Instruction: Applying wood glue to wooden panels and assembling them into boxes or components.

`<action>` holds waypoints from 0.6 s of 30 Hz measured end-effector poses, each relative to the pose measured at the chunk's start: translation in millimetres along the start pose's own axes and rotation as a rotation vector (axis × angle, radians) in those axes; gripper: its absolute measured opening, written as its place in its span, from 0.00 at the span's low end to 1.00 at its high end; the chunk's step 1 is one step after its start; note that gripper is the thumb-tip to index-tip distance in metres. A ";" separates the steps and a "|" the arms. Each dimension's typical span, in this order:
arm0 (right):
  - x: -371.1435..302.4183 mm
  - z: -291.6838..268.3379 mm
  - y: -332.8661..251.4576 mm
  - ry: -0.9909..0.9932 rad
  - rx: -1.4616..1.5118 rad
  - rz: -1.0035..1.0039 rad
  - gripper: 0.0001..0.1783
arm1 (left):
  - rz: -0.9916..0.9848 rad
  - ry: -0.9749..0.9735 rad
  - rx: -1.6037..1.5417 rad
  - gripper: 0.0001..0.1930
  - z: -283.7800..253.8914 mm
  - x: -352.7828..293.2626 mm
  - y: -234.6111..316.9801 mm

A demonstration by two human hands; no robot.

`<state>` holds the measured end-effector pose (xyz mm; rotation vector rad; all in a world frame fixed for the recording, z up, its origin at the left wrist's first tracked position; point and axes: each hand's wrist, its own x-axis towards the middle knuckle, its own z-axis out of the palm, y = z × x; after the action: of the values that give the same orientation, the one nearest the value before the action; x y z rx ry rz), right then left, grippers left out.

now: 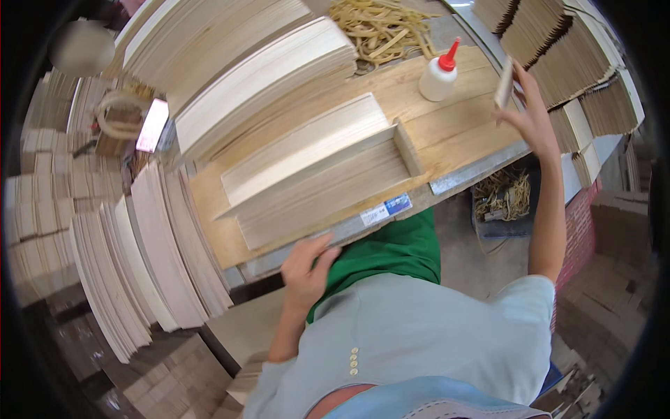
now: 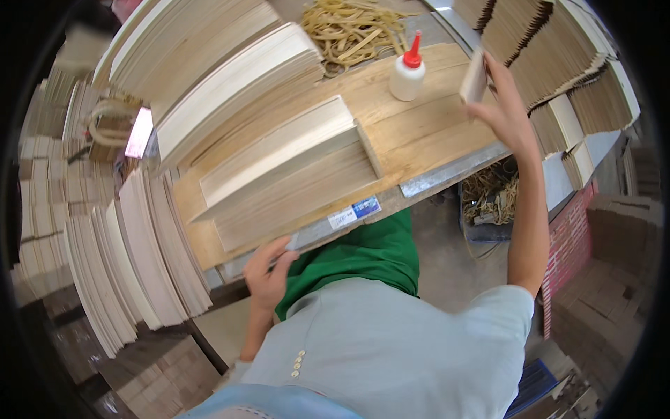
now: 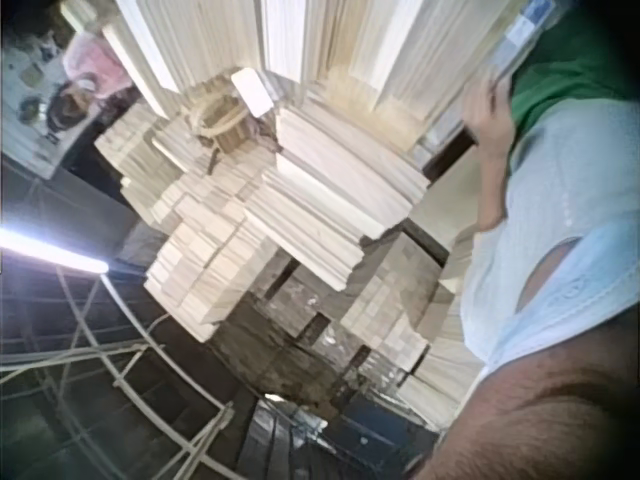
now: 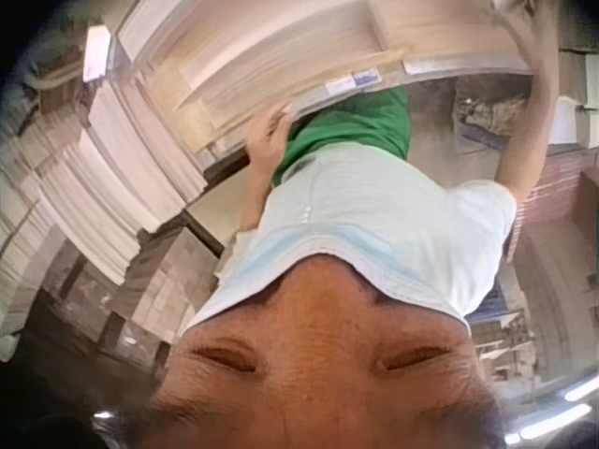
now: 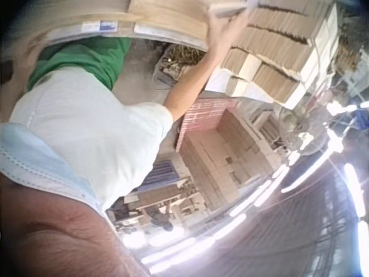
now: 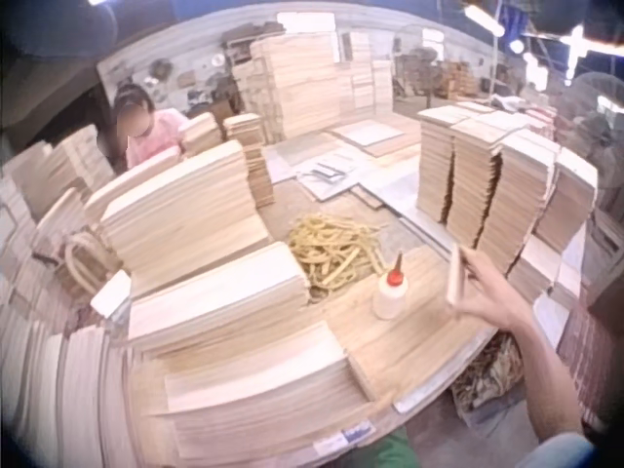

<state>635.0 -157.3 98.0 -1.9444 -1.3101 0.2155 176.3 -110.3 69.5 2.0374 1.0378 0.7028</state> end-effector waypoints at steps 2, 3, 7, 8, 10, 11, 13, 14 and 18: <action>-38.0 23.6 -63.8 -0.055 0.211 -0.029 0.55 | 0.101 -0.089 -0.049 0.22 13.2 10.5 17.2; -53.0 37.2 -95.5 -0.111 0.275 -0.060 0.57 | 0.208 -0.106 -0.054 0.28 15.8 19.1 28.4; -97.5 94.5 -161.9 -0.341 0.434 -0.088 0.65 | 0.335 0.020 -0.086 0.42 27.0 40.4 48.7; -105.2 113.0 -165.8 -0.372 0.462 -0.125 0.65 | 0.366 0.066 -0.097 0.45 23.8 40.1 47.7; -109.5 141.8 -182.5 -0.421 0.596 -0.133 0.64 | 0.339 0.144 -0.076 0.41 15.2 34.4 35.3; -109.2 155.1 -193.3 -0.478 0.593 -0.166 0.64 | 0.314 0.182 -0.039 0.39 12.0 27.1 24.2; -113.1 172.8 -208.5 -0.524 0.598 -0.203 0.59 | 0.245 0.286 -0.016 0.31 -3.8 13.6 12.8; -112.8 169.1 -210.0 -0.585 0.586 -0.216 0.59 | 0.186 0.332 -0.006 0.27 -17.3 3.7 8.5; -90.7 147.5 -191.2 -0.260 0.539 -0.238 0.38 | -0.014 0.675 0.018 0.18 -78.1 -43.2 -43.4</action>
<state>378.8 -126.8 100.3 -1.3272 -1.4526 0.6477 77.6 -101.0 74.3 1.8319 1.4209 1.4329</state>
